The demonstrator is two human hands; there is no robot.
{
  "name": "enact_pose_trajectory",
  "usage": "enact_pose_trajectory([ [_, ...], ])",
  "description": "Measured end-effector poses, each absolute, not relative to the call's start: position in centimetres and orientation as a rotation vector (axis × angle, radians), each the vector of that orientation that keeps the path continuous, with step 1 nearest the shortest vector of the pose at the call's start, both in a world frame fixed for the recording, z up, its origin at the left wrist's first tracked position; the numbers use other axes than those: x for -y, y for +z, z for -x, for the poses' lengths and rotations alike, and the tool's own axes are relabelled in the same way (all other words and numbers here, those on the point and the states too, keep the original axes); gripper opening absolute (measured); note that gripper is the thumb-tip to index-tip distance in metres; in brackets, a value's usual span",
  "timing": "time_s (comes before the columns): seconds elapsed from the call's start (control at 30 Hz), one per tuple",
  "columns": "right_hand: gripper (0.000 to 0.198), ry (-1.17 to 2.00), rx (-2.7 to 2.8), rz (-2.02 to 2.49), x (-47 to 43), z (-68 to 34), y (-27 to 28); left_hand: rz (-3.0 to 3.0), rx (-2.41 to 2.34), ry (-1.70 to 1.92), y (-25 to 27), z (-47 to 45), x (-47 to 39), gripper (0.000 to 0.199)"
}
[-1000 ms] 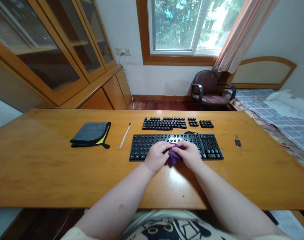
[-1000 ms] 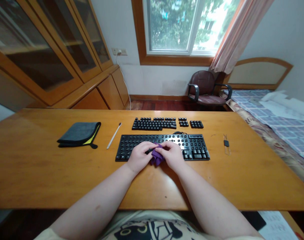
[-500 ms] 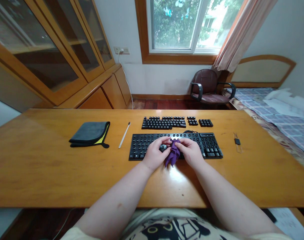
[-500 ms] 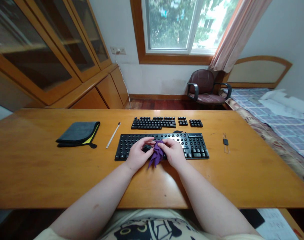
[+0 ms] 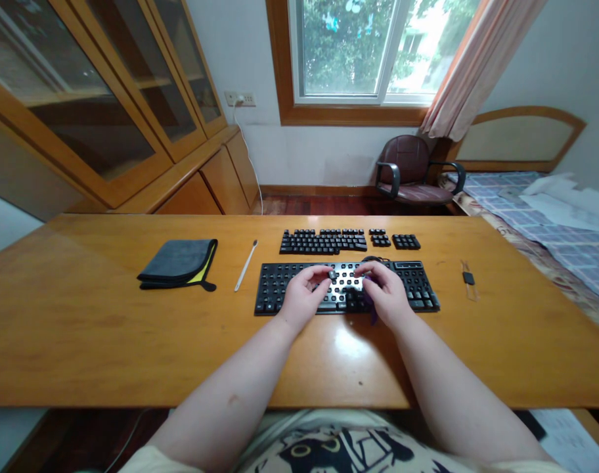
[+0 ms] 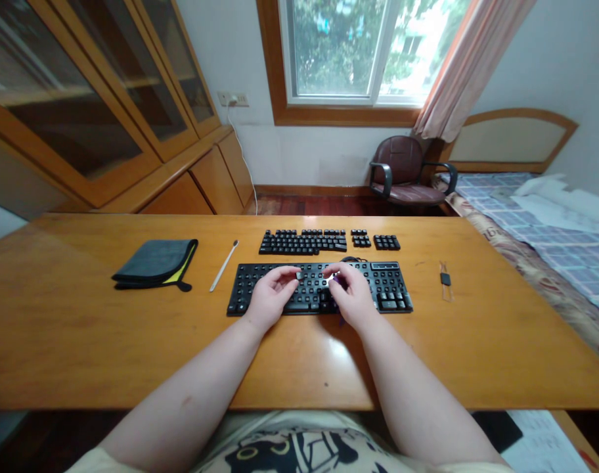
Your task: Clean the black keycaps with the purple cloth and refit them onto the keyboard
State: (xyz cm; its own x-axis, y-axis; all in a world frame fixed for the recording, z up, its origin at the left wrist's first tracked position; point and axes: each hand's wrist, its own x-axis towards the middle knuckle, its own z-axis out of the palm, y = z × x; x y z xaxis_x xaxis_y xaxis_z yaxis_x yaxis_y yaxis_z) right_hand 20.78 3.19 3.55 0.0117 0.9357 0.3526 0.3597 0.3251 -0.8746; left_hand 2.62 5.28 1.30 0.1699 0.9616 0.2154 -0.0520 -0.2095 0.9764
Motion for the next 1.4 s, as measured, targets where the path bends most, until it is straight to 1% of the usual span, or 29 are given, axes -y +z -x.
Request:
enact_pose_trajectory([
  [0.07, 0.020, 0.565, 1.740, 1.209, -3.0, -20.7, 4.0, -1.467, -0.939, 1.182, 1.3, -2.6, -5.2, 0.024],
  [0.13, 0.022, 0.501, 1.838, 1.179, -3.1, -20.6, 4.2, -1.546, -0.945, 1.138, 1.4, -2.6, -5.1, 0.026],
  [0.23, 0.020, 0.497, 1.896, 1.163, -3.4, -20.5, 3.8, -1.630, -0.956, 1.114, 1.5, -2.7, -4.9, 0.030],
  [0.43, 0.021, 0.499, 1.959, 1.159, -3.7, -20.6, 3.3, -1.716, -0.972, 1.092, 1.5, -2.7, -4.8, 0.032],
  [0.57, 0.020, 0.487, 1.982, 1.202, -3.7, -20.7, 3.5, -1.783, -1.000, 1.073, 1.5, -2.6, -4.9, 0.030],
  [0.67, 0.018, 0.479, 2.018, 1.320, -3.8, -20.9, 3.6, -1.879, -1.089, 1.067, 1.5, -2.4, -5.1, 0.027],
  [0.8, 0.016, 0.587, 2.065, 1.490, -4.1, -21.3, 3.5, -1.969, -1.209, 1.045, 1.4, -2.2, -5.4, 0.022],
  [0.93, 0.016, 0.654, 2.083, 1.495, -4.2, -21.4, 3.2, -2.002, -1.216, 1.012, 1.3, -2.3, -5.5, 0.022],
  [1.2, 0.016, 0.555, 2.259, 1.499, -4.1, -20.9, 2.3, -2.173, -1.238, 0.890, 0.7, -2.3, -5.7, 0.017],
  [1.4, 0.016, 0.484, 2.281, 1.560, -3.9, -20.5, 2.3, -2.216, -1.248, 0.835, 0.4, -2.4, -5.8, 0.014],
])
